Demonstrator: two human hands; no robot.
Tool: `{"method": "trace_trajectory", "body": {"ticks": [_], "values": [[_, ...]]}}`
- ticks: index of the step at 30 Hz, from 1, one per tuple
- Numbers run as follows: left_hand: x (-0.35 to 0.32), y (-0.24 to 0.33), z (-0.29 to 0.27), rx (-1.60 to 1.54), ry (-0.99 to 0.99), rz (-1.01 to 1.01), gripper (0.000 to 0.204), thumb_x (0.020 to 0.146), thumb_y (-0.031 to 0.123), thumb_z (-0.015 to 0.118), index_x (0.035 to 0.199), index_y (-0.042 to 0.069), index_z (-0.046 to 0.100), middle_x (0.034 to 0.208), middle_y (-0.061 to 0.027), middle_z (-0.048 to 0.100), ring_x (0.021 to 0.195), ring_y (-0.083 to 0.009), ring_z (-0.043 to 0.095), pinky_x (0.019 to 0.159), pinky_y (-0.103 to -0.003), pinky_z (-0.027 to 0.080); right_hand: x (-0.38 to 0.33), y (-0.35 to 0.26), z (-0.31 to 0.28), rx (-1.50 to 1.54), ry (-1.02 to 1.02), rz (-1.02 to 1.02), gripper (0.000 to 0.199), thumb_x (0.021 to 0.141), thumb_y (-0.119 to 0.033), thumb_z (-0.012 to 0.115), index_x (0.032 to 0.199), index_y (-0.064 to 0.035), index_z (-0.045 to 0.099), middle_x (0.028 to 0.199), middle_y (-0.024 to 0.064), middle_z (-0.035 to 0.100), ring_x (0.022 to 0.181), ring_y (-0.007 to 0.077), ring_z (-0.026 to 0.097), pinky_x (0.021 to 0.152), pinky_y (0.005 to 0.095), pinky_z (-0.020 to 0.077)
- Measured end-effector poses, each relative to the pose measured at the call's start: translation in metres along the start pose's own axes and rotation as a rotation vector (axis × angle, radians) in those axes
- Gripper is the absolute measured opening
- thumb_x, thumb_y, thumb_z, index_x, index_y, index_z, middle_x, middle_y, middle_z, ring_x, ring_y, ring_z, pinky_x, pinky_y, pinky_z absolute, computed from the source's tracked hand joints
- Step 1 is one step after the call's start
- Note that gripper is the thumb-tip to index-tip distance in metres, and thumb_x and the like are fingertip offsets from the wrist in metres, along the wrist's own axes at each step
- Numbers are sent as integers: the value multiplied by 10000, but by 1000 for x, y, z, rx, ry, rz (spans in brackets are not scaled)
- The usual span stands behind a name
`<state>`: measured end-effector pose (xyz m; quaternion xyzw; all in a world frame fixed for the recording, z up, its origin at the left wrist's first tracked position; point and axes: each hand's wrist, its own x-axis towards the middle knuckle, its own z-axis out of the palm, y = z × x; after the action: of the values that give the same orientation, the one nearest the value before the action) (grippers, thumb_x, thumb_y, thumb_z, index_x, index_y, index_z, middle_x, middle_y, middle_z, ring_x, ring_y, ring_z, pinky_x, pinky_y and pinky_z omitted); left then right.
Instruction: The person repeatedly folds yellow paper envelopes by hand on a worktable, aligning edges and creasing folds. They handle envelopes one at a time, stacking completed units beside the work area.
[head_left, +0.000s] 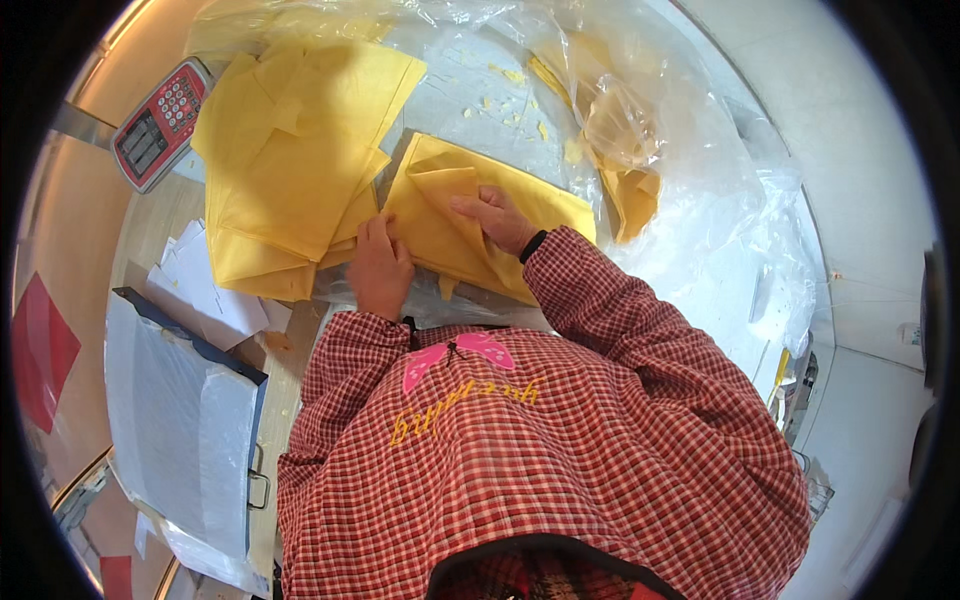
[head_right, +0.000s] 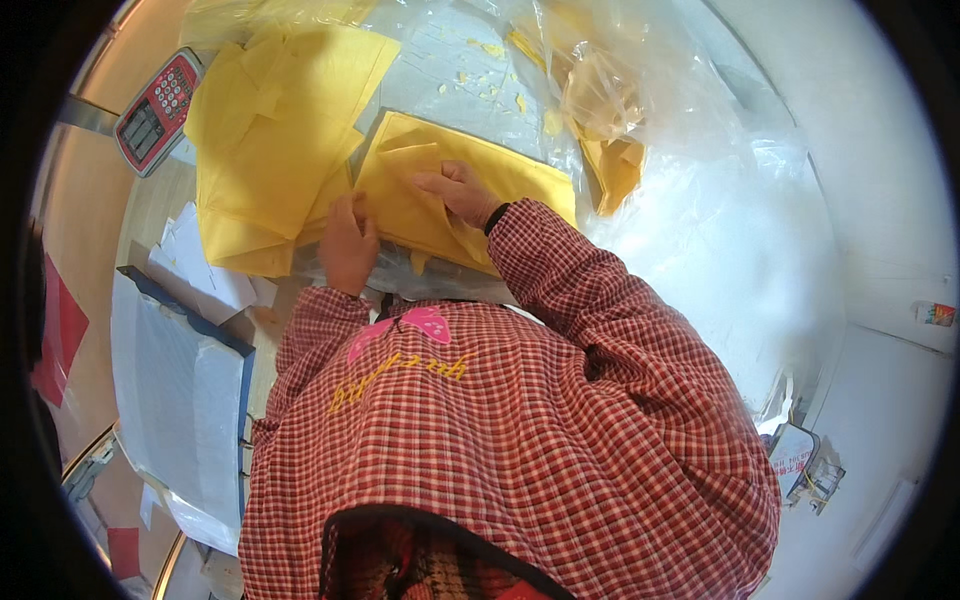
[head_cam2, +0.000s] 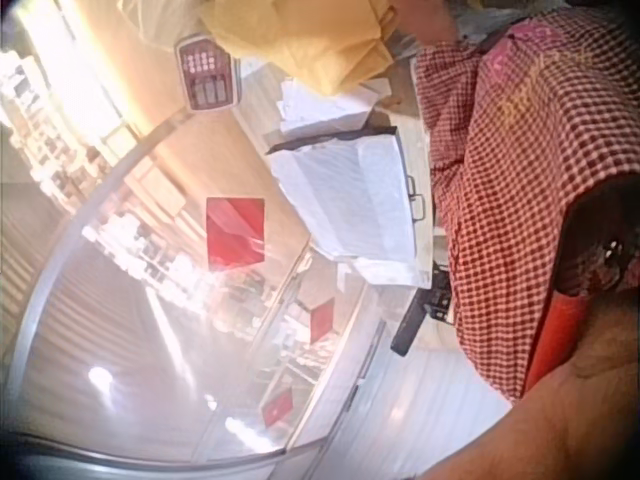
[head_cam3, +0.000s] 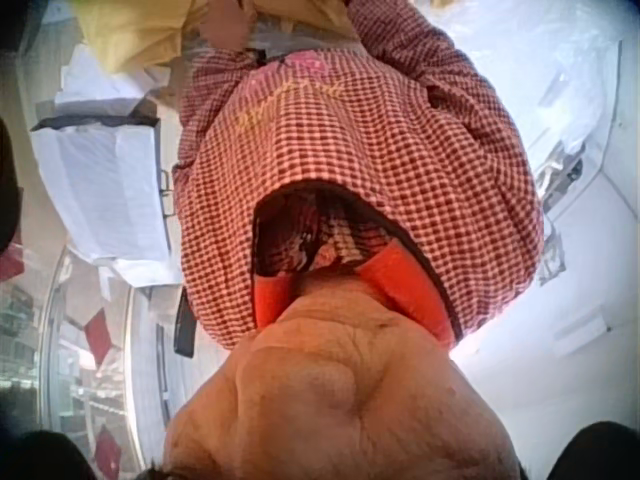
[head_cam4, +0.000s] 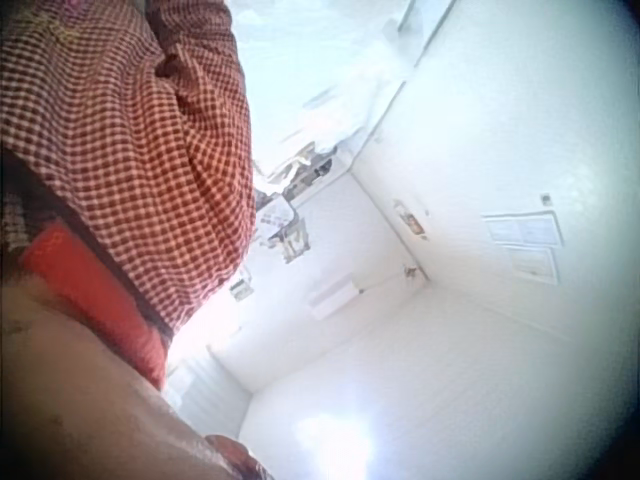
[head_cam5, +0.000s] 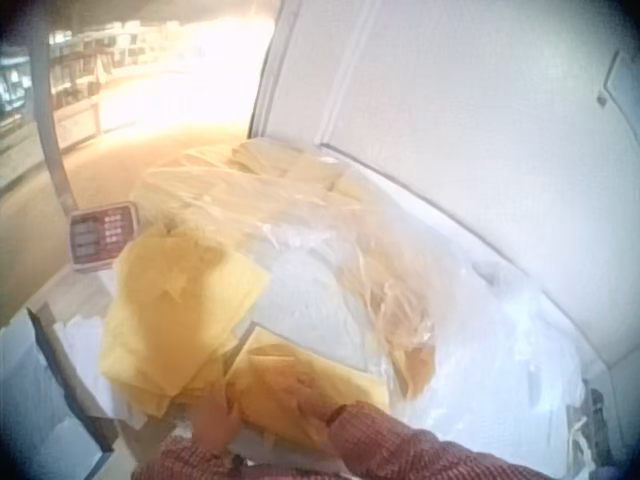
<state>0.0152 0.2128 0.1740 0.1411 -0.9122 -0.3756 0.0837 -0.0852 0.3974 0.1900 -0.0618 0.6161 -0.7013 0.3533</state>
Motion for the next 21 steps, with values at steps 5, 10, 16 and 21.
{"method": "trace_trajectory", "body": {"ticks": [5, 10, 16, 21], "values": [[54, 39, -15, 463, -157, 120, 369, 921, 181, 520, 1255, 26, 528, 1124, -189, 623, 1075, -353, 601, 805, -472, 515, 5, -8, -18, 331, -47, 92, 222, 947, -180, 626, 1104, -33, 680, 1033, 40, 702, 876, 127, 662, 783, 281, 536], [72, 17, 61, 308, 74, 63, 631, 906, 219, 540, 1467, 1, 352, 1353, -172, 548, 1154, -318, 545, 905, -441, 472, 17, 11, -32, 397, -24, 60, 207, 932, -157, 629, 1085, -28, 679, 982, 36, 702, 842, 128, 659, 768, 277, 537], [71, 19, 66, 583, -72, 78, 683, 930, 268, 511, 1539, 76, 267, 1439, -98, 492, 1212, -291, 504, 949, -496, 425, -8, -11, -28, 565, 153, 66, 132, 917, -134, 637, 988, -40, 696, 870, 12, 687, 752, 112, 639, 689, 261, 509], [67, 30, 71, 597, -92, 80, 696, 937, 281, 503, 1560, 119, 238, 1427, -66, 502, 1219, -278, 499, 932, -537, 404, -26, 10, -62, 399, 154, 15, 158, 927, -175, 650, 860, -45, 712, 736, -19, 640, 663, 64, 581, 597, 235, 438]]}}
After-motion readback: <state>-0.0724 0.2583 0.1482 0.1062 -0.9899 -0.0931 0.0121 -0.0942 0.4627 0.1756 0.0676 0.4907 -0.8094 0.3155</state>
